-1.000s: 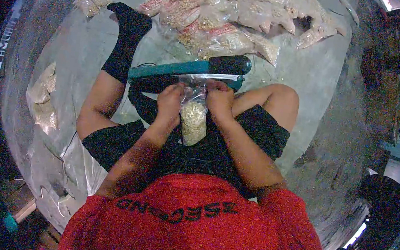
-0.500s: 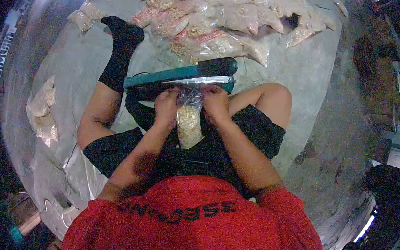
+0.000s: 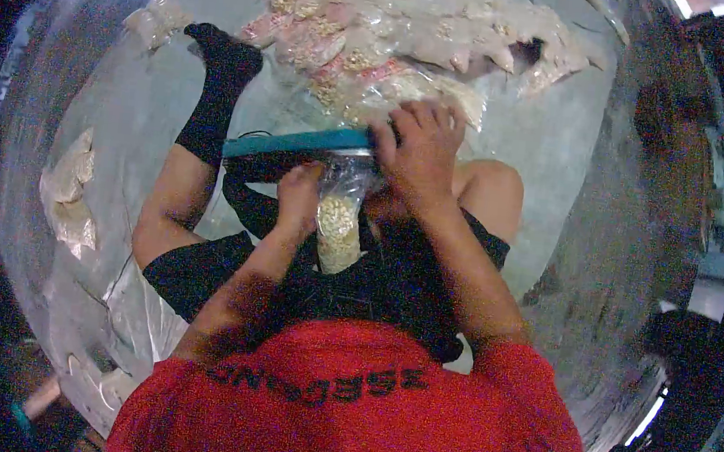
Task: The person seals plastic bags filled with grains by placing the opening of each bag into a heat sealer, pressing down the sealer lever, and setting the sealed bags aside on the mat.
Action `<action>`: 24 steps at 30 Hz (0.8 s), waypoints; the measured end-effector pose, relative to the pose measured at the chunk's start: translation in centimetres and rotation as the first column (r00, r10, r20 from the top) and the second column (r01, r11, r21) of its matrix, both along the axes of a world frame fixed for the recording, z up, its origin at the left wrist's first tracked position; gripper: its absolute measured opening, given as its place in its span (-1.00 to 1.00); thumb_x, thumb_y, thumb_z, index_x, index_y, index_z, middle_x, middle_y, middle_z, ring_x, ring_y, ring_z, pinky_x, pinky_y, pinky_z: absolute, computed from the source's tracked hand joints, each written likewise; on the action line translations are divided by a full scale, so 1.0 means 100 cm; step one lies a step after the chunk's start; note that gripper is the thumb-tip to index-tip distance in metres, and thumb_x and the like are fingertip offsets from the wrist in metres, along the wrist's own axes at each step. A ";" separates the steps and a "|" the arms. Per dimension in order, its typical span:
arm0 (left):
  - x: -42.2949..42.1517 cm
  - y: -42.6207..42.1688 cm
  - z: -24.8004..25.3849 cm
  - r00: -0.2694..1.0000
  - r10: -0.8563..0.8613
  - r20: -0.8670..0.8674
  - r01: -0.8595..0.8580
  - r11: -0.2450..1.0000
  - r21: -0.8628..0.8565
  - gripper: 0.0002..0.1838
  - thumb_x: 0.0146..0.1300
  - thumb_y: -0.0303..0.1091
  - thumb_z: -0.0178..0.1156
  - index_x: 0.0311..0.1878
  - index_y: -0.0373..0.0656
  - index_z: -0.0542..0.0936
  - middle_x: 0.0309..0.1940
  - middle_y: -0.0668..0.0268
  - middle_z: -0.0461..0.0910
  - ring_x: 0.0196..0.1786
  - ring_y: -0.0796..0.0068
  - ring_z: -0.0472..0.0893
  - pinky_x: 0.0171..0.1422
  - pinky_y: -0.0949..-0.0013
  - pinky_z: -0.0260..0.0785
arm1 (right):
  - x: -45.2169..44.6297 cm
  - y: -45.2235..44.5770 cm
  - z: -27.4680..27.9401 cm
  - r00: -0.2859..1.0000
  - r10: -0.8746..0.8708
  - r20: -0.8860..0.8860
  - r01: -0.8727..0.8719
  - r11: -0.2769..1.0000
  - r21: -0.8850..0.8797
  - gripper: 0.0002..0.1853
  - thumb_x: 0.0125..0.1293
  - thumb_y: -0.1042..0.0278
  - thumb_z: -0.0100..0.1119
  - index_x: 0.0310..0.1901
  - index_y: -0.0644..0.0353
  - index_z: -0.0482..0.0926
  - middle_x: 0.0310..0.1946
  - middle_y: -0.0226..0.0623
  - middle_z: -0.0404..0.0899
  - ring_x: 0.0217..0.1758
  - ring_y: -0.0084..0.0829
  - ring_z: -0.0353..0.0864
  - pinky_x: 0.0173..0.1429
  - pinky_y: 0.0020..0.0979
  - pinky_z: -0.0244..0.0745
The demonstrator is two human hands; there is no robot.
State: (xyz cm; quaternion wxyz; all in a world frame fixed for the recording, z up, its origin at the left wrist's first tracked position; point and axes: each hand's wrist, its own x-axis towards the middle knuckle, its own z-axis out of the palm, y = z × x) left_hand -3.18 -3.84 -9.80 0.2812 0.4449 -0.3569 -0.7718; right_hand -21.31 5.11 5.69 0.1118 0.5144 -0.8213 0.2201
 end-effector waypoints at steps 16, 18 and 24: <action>-0.001 0.004 0.041 0.957 -0.016 0.289 0.035 0.998 -0.061 -0.80 0.42 -0.39 0.16 -0.18 -0.32 0.71 -0.31 0.31 0.71 -0.25 0.55 0.60 -0.05 0.39 0.45 | -0.020 -0.009 -0.080 0.986 -0.029 0.166 0.007 0.992 0.128 -0.72 0.38 0.15 0.20 -0.15 0.23 0.67 0.11 0.06 0.60 0.13 0.07 0.59 0.22 0.01 0.46; 0.000 0.004 0.033 0.958 -0.019 0.284 0.026 1.000 -0.018 -0.79 0.43 -0.39 0.15 -0.17 -0.32 0.70 -0.30 0.32 0.71 -0.23 0.55 0.60 -0.04 0.38 0.44 | -0.017 -0.013 -0.078 0.977 -0.035 0.210 0.006 0.991 0.135 -0.73 0.38 0.18 0.20 -0.18 0.25 0.66 0.11 0.11 0.59 0.11 0.12 0.59 0.19 0.02 0.48; 0.001 -0.003 0.046 0.952 -0.093 0.290 0.081 0.995 0.051 -0.78 0.47 -0.38 0.13 -0.13 -0.31 0.70 -0.24 0.32 0.72 -0.15 0.57 0.60 0.04 0.39 0.44 | -0.023 -0.008 -0.087 0.966 -0.055 0.254 -0.003 0.975 0.222 -0.75 0.39 0.24 0.14 -0.19 0.27 0.65 0.20 0.21 0.53 0.21 0.20 0.54 0.29 -0.01 0.44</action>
